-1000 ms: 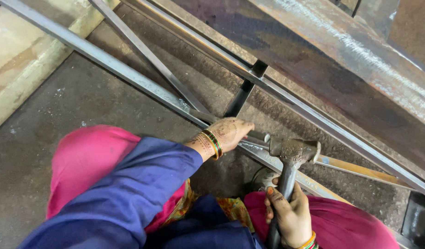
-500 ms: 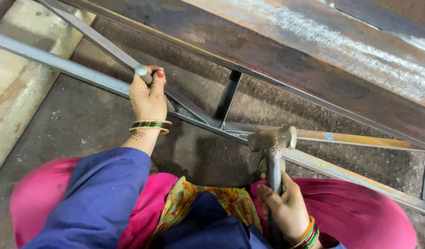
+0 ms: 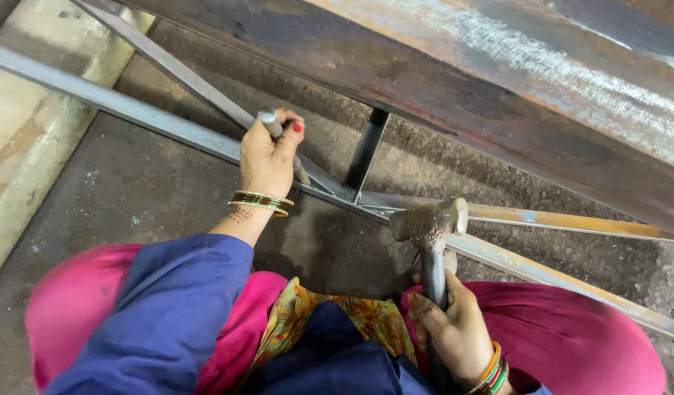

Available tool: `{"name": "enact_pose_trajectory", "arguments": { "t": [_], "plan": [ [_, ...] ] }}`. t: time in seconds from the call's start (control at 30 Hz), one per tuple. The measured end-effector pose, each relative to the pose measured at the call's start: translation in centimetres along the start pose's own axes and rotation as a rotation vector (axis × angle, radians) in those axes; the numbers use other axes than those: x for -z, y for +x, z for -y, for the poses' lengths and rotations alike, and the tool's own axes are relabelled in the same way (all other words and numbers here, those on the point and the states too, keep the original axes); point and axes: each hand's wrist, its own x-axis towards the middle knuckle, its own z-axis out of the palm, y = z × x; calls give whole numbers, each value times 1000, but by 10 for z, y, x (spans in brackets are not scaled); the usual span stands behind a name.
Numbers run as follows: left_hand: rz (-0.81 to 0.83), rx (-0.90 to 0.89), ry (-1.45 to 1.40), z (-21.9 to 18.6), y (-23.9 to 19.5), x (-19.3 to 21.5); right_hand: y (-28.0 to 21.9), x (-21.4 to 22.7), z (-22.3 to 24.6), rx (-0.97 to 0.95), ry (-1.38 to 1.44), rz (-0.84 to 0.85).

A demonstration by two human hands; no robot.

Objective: The person hammers a metal pin into a hole in a metal frame, then turns the pin and hammers it again repeatedly.

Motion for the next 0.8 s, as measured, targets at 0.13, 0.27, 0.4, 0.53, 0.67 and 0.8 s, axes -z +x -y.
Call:
{"name": "enact_pose_trajectory", "arguments": {
  "t": [0.13,0.27,0.4,0.53,0.67,0.8],
  "plan": [
    [204,-203,180,-11,-2,-3,2,-5,-1,-7,15,22],
    [387,-246,501,-3,9,3,1,-9,2,28,-4,44],
    [229,-222,528,7,21,26,-5,-10,10,-16,-41,39],
    [-26,-145,220,7,20,37,-6,-10,8,-27,-32,12],
    [-86,-44,-3,9,15,35,-2,-11,4,-25,-8,12],
    [16,72,-249,1,7,21,2,-13,2,-70,-17,16]
  ]
}}
